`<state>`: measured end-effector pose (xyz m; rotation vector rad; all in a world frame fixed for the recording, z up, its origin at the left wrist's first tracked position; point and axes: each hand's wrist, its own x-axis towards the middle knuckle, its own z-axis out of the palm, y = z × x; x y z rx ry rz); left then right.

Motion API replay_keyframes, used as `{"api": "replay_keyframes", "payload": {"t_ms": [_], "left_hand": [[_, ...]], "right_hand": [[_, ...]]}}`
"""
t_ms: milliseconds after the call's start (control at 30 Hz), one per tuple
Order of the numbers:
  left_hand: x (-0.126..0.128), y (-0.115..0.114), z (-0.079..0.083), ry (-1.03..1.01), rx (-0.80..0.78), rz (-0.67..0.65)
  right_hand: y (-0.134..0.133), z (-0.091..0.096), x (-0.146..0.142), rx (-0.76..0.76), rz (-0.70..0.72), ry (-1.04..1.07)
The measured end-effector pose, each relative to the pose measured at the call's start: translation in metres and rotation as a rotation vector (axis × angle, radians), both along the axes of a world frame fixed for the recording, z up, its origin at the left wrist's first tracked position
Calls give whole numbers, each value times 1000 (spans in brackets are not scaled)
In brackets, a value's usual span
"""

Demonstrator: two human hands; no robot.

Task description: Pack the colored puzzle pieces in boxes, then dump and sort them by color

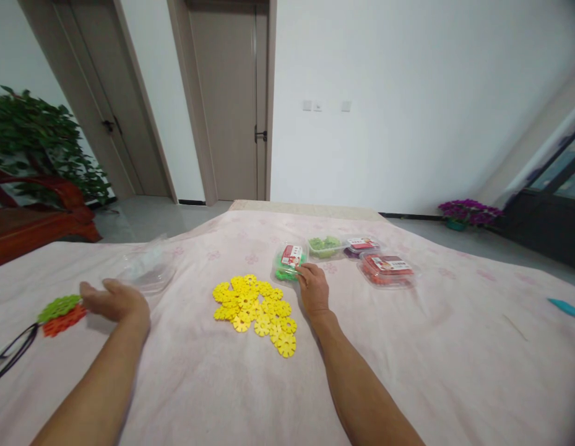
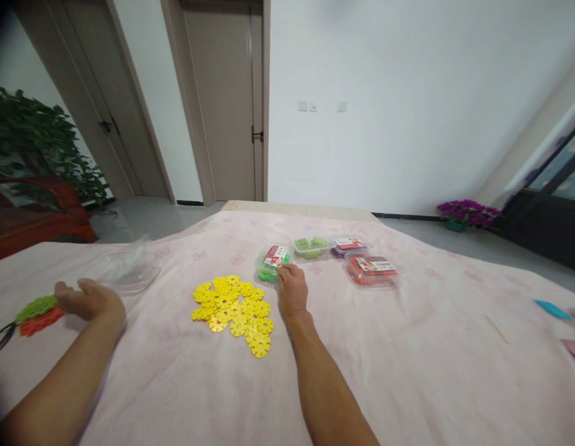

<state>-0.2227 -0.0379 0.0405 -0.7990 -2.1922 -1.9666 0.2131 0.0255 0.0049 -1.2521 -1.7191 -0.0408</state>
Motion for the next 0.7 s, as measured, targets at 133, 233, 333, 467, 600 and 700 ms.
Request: {"api": "replay_keyframes", "payload": {"t_ms": [133, 233, 333, 467, 600, 700], "left_hand": [[79, -10, -9, 104, 170, -176], [149, -14, -10, 152, 66, -727], [197, -13, -13, 162, -27, -1039], [215, -6, -24, 185, -53, -957], [203, 1, -30, 157, -86, -879], [193, 1, -26, 15, -63, -937]], "right_hand": [[-16, 11, -17, 47, 126, 15], [-31, 19, -35, 65, 250, 47], [-46, 23, -51, 83, 371, 80], [-59, 22, -65, 110, 500, 41], [-58, 23, -65, 87, 572, 91], [-43, 21, -52, 59, 397, 246]]}}
